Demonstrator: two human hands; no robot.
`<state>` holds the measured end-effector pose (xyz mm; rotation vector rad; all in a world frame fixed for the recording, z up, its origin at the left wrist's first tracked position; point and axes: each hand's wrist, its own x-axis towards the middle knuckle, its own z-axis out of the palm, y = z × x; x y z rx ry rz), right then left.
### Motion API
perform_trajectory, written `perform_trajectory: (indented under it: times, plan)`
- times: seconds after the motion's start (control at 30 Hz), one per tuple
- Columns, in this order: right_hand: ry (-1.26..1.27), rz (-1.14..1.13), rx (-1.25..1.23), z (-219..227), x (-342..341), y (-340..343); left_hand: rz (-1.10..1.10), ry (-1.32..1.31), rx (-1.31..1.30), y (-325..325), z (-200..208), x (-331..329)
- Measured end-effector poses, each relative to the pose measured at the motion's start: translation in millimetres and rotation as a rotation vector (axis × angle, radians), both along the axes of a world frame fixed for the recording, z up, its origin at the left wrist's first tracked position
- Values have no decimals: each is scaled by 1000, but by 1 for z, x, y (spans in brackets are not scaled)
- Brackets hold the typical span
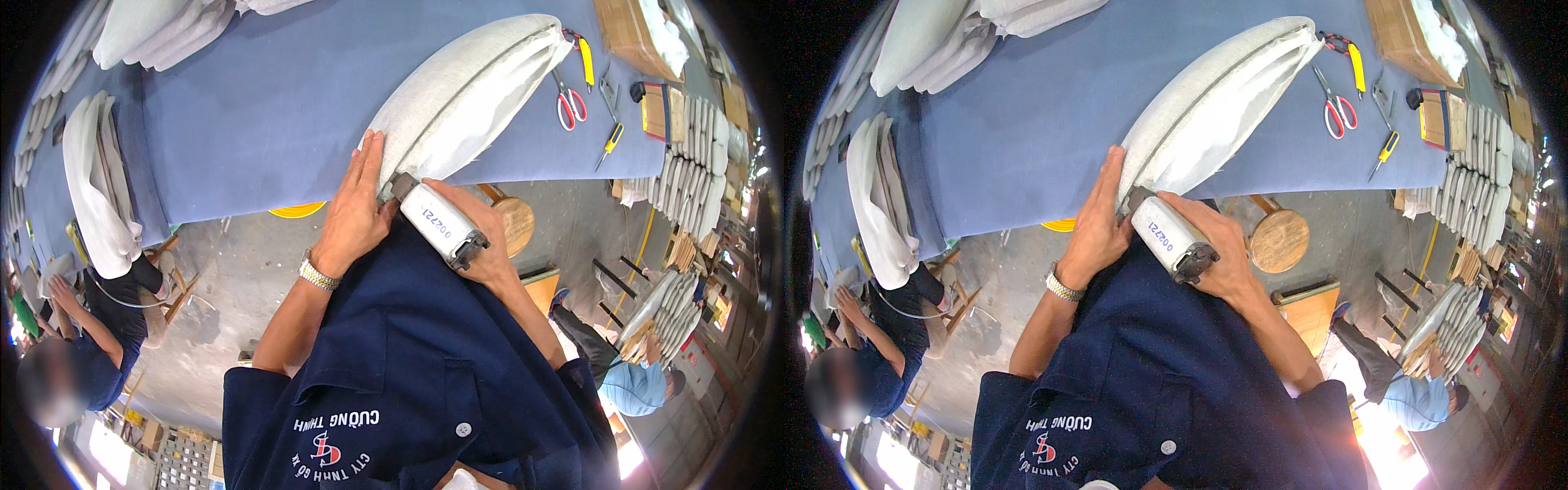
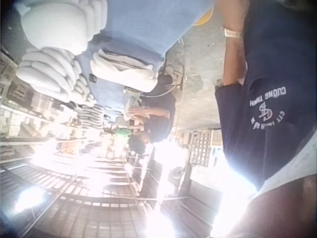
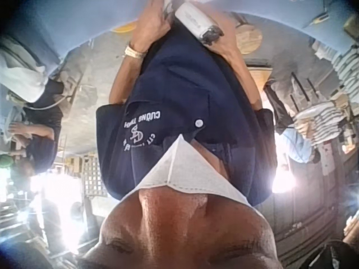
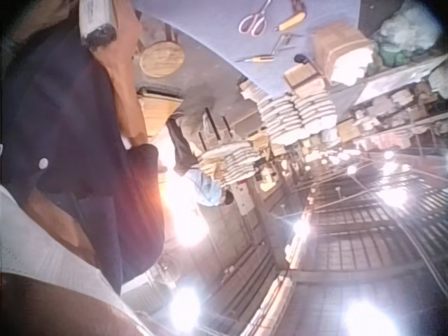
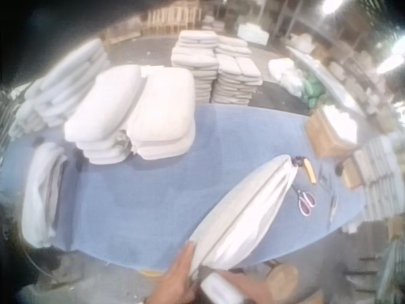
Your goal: The person assembles a cushion by wrapping fabric around a foam insert, using a staple gun to secure the fabric edges, and trimming excess material with scissors. The finished cushion is placed on a stack of completed units.
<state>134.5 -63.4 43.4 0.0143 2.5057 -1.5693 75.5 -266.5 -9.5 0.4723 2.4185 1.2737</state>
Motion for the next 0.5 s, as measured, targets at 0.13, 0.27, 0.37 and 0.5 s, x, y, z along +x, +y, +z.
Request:
perform_trajectory:
  times: [0.13, 0.27, 0.37, 0.5]
  plan:
    - [21, -13, -21, -5, 5, 2, -2, -13, -10, 4, 0, 3]
    - [42, -25, -34, -6, 6, 3, -6, 50, -1, 7, 0, 5]
    - [13, -16, -36, -3, 3, 4, -2, 38, -5, 8, 1, 5]
    - [10, -9, -34, -6, -2, 7, -4, 13, 2, 8, 2, 4]
